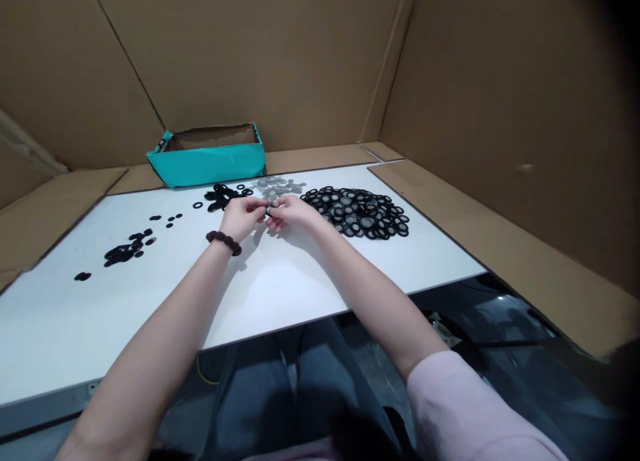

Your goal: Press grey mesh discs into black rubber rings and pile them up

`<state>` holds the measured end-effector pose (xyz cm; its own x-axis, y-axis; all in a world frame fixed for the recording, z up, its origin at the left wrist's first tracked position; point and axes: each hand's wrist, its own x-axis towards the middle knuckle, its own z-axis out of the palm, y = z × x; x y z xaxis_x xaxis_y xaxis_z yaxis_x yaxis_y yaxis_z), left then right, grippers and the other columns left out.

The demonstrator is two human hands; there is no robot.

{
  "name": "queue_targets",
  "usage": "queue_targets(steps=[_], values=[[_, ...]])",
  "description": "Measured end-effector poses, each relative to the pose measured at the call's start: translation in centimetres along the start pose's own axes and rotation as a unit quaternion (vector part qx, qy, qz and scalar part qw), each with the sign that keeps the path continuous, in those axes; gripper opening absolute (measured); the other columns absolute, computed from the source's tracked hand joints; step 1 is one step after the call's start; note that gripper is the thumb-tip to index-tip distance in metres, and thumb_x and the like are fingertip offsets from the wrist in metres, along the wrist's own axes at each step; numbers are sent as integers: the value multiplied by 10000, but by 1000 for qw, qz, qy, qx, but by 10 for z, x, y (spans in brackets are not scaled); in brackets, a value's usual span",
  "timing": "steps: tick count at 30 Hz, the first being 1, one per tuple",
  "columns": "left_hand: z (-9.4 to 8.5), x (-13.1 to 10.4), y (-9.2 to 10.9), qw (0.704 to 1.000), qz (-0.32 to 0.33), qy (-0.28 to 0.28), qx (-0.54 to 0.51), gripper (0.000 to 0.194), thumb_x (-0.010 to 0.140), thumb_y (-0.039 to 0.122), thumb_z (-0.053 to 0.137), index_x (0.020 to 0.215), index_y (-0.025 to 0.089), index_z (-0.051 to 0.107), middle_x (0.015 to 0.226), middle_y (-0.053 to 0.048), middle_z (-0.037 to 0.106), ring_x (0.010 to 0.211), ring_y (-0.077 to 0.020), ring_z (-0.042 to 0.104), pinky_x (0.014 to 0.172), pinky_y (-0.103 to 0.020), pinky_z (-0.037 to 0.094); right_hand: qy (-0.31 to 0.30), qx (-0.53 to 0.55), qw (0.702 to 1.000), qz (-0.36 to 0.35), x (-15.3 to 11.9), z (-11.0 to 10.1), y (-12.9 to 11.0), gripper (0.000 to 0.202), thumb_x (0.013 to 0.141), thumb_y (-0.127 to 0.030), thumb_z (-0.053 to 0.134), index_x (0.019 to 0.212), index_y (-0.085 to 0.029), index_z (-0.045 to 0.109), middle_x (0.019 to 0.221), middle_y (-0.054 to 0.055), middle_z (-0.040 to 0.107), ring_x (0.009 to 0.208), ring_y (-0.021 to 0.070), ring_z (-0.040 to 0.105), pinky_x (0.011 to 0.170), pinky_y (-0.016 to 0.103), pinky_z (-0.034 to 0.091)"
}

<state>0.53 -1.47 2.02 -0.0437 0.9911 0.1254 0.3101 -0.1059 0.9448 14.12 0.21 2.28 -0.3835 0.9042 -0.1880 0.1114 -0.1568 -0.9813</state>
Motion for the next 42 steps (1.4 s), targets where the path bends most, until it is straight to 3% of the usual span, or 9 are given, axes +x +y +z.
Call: queue_targets(steps=[7, 15, 18, 22, 27, 31, 36, 42], values=[[-3, 0, 3, 998, -48, -16, -32, 62, 648, 157, 662, 678, 114, 628, 606, -23, 644, 582, -124, 603, 646, -274, 500, 40, -95, 990, -99, 6, -2, 7, 217, 812, -88, 561, 609, -142, 508, 491, -3, 578, 442, 95, 561, 468, 190, 468], [3, 1, -1, 997, -65, 7, -45, 50, 735, 145, 590, 694, 118, 580, 613, -24, 629, 614, -131, 621, 610, -259, 492, 142, -166, 967, -134, 11, 2, 13, 172, 788, -142, 575, 628, -159, 511, 513, -20, 559, 473, 96, 543, 523, 197, 446], [4, 0, 0, 997, -59, 9, -47, 21, 746, 130, 567, 749, 116, 583, 609, -18, 624, 578, -122, 604, 598, -260, 490, 111, -82, 987, -85, 9, 7, 10, 202, 843, -117, 522, 656, -167, 465, 492, -38, 534, 406, 72, 487, 459, 179, 422], [4, 0, 3, 999, -24, 11, -41, 106, 717, 107, 568, 811, 110, 616, 668, -18, 635, 603, -119, 596, 653, -278, 504, 41, 37, 998, -15, 4, 10, 1, 233, 908, -76, 438, 704, -180, 390, 467, -31, 550, 421, 80, 544, 459, 168, 457], [2, 0, 5, 1000, 8, 19, -13, 104, 679, 134, 595, 770, 115, 643, 665, -17, 630, 617, -125, 571, 638, -269, 485, 8, 17, 1000, -15, 1, 10, 0, 203, 922, -96, 434, 757, -189, 364, 454, -33, 568, 408, 98, 568, 441, 176, 470], [0, 2, 1, 1000, 0, 4, -15, 93, 666, 164, 626, 748, 121, 635, 661, -18, 633, 601, -115, 560, 588, -243, 457, 18, -43, 998, -52, 5, 8, 8, 204, 903, -103, 454, 733, -190, 382, 462, -38, 561, 408, 96, 564, 420, 165, 440], [-1, 6, -6, 1000, -16, 10, 5, 70, 661, 186, 639, 701, 136, 610, 624, -11, 620, 595, -123, 569, 567, -237, 439, 100, -151, 976, -124, 12, 5, 15, 192, 812, -115, 542, 660, -180, 443, 524, -21, 577, 491, 107, 584, 485, 184, 447], [-1, 6, -7, 999, -28, 30, 4, 81, 656, 194, 639, 701, 137, 605, 599, -15, 618, 595, -141, 597, 598, -255, 438, 120, -167, 966, -156, 13, 1, 16, 165, 784, -135, 565, 644, -171, 487, 523, -29, 561, 503, 100, 557, 534, 194, 440]])
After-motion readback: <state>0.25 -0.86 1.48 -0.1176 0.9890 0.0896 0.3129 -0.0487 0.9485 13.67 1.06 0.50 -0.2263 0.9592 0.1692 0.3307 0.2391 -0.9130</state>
